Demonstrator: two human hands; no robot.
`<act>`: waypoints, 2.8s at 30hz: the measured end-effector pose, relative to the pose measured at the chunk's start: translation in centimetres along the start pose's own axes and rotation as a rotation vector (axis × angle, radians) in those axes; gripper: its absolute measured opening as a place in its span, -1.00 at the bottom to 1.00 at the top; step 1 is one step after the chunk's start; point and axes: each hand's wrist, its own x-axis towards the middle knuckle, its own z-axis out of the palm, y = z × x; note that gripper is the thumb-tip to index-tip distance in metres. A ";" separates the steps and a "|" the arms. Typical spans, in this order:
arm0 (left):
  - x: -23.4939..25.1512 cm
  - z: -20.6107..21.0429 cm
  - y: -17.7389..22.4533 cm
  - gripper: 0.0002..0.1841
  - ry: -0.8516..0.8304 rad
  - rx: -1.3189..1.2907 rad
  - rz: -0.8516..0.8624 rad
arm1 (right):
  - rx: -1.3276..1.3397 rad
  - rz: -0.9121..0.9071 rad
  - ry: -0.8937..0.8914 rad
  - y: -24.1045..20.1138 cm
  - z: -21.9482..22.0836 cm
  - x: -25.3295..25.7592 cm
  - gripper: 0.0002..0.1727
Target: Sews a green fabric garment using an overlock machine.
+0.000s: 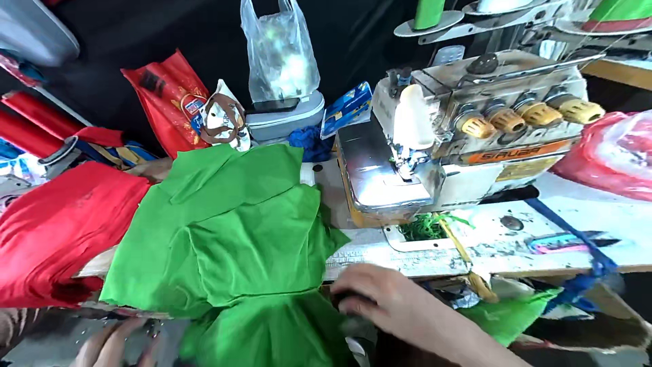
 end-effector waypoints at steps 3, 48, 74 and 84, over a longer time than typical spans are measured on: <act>6.5 3.9 6.9 -0.51 0.142 -0.010 0.214 | -0.282 0.016 0.125 2.6 0.9 2.6 -0.70; 9.1 17.9 22.2 -0.78 0.180 -0.617 0.401 | 0.667 0.563 0.442 3.6 -3.7 -2.2 -0.94; 10.5 18.1 22.3 -0.89 0.213 -0.710 0.480 | 0.461 0.577 0.603 5.0 -7.0 -4.4 -0.86; 9.7 18.7 26.6 -0.88 -0.002 -0.818 0.635 | 0.372 0.534 0.587 3.6 -5.8 -3.4 -0.85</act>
